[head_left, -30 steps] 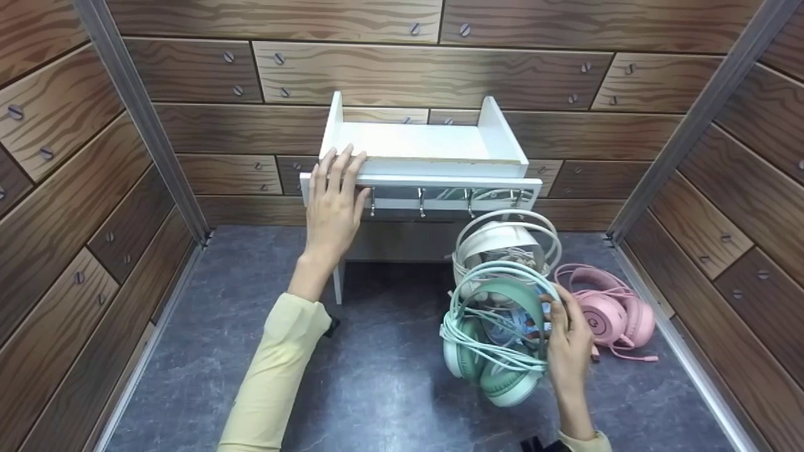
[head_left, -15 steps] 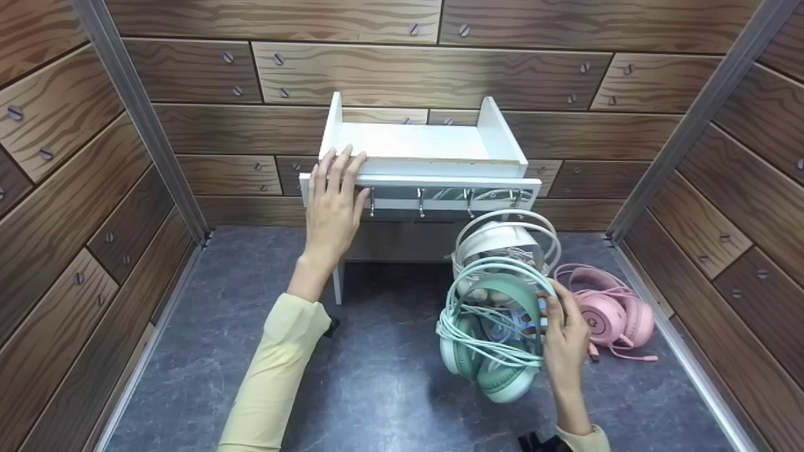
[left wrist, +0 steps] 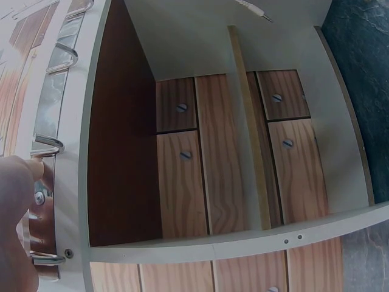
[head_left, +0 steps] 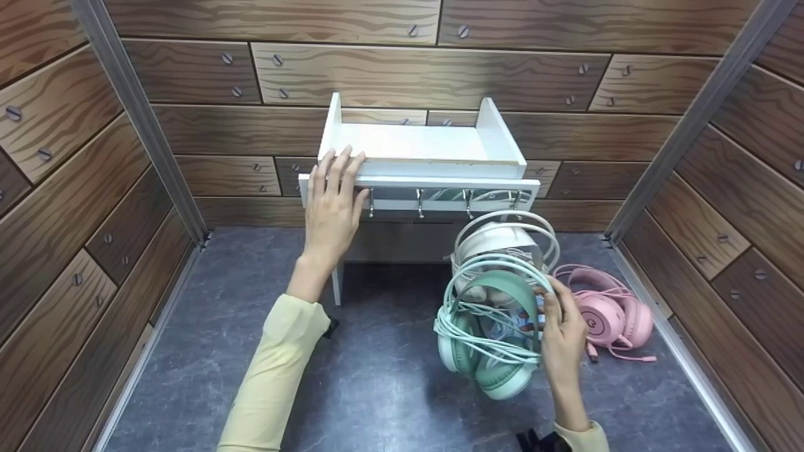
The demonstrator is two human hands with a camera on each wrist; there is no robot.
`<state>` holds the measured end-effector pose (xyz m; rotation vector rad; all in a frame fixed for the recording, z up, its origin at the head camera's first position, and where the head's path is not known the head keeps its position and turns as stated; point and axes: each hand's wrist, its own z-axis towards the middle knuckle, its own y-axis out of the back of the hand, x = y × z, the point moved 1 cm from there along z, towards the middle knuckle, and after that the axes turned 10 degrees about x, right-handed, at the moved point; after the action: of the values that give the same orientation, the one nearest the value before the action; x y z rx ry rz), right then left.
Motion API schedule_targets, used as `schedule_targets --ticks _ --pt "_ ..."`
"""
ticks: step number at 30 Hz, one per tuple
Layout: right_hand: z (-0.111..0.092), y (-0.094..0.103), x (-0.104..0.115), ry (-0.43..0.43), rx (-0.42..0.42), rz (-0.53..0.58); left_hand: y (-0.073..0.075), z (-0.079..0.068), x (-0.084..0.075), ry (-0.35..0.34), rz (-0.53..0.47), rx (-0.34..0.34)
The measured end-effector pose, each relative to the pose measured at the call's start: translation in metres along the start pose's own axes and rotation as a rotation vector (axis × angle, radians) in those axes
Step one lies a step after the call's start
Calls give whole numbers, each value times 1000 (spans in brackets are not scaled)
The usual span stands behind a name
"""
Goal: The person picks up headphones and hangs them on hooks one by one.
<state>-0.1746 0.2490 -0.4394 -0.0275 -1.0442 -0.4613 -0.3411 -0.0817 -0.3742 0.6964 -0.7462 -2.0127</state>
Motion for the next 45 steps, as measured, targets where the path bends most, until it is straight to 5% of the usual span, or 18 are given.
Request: schedule_targets --ticks 25,35,41,45 --pt "9 -8 16 17 3 -33 1 -1 1 7 16 6" --pt "20 -7 -11 34 -29 -76 0 -1 1 0 9 -6" --pt "22 -10 5 73 -19 -49 0 0 1 3 9 -7" --pt "26 -9 -5 88 -22 -64 0 0 0 2 10 -1"
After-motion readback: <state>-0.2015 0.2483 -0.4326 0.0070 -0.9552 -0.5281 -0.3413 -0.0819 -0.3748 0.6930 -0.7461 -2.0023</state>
